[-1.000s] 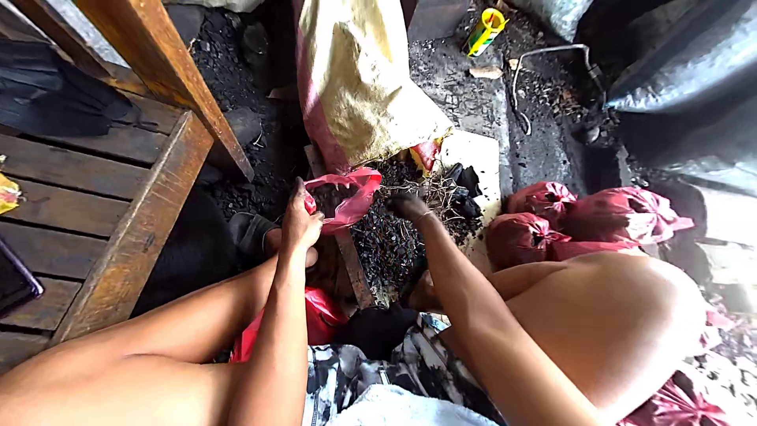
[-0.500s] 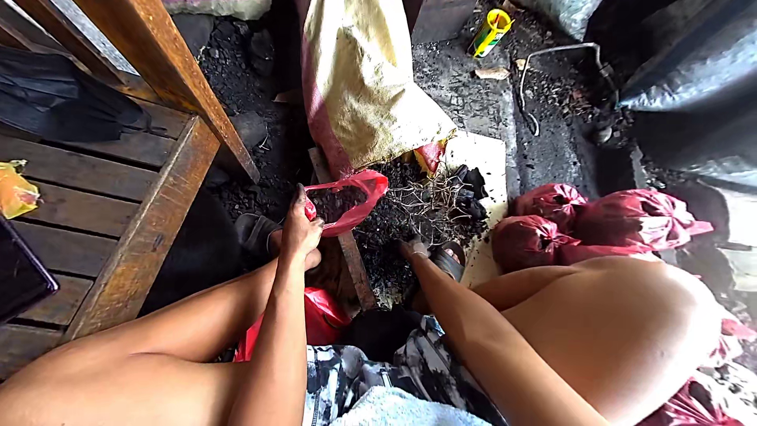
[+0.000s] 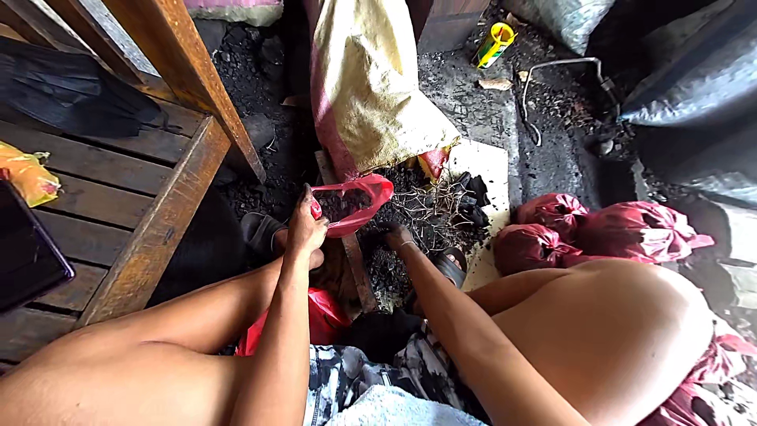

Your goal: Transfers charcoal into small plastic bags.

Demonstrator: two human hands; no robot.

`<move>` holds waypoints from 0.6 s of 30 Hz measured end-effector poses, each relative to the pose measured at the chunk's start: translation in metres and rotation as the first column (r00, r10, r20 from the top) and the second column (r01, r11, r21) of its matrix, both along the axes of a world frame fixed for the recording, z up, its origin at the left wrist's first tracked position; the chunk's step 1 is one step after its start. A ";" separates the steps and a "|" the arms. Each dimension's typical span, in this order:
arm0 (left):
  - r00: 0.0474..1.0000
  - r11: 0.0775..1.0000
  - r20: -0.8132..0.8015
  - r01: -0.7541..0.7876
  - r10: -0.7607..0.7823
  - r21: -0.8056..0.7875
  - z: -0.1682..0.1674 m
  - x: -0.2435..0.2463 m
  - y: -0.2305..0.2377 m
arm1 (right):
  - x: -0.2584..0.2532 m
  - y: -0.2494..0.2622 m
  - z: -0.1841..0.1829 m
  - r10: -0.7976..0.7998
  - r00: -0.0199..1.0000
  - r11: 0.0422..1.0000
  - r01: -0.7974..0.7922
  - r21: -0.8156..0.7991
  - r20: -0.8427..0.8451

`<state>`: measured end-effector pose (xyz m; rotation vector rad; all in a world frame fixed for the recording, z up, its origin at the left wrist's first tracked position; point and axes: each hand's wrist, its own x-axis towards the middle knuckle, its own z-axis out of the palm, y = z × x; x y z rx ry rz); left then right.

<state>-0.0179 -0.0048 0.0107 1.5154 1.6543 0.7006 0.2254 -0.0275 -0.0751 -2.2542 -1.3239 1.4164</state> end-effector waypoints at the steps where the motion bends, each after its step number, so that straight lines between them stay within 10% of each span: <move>1: 1.000 1.000 -0.011 -0.003 0.003 -0.004 0.001 0.001 -0.001 | 0.001 0.001 0.001 -0.044 0.998 0.999 0.045 0.004 -0.043; 7: 1.000 1.000 0.010 0.010 -0.010 0.014 0.000 0.001 0.001 | 0.016 0.005 -0.002 -0.117 0.989 0.993 0.118 0.011 -0.086; 14: 1.000 1.000 -0.031 0.003 -0.003 -0.001 0.003 0.002 -0.003 | -0.024 0.004 -0.006 0.540 0.821 0.838 -0.544 -0.033 0.184; 18: 0.999 0.999 -0.050 0.001 -0.004 -0.050 0.008 0.002 -0.007 | -0.045 -0.026 -0.024 0.589 0.723 0.798 -0.592 -0.115 0.362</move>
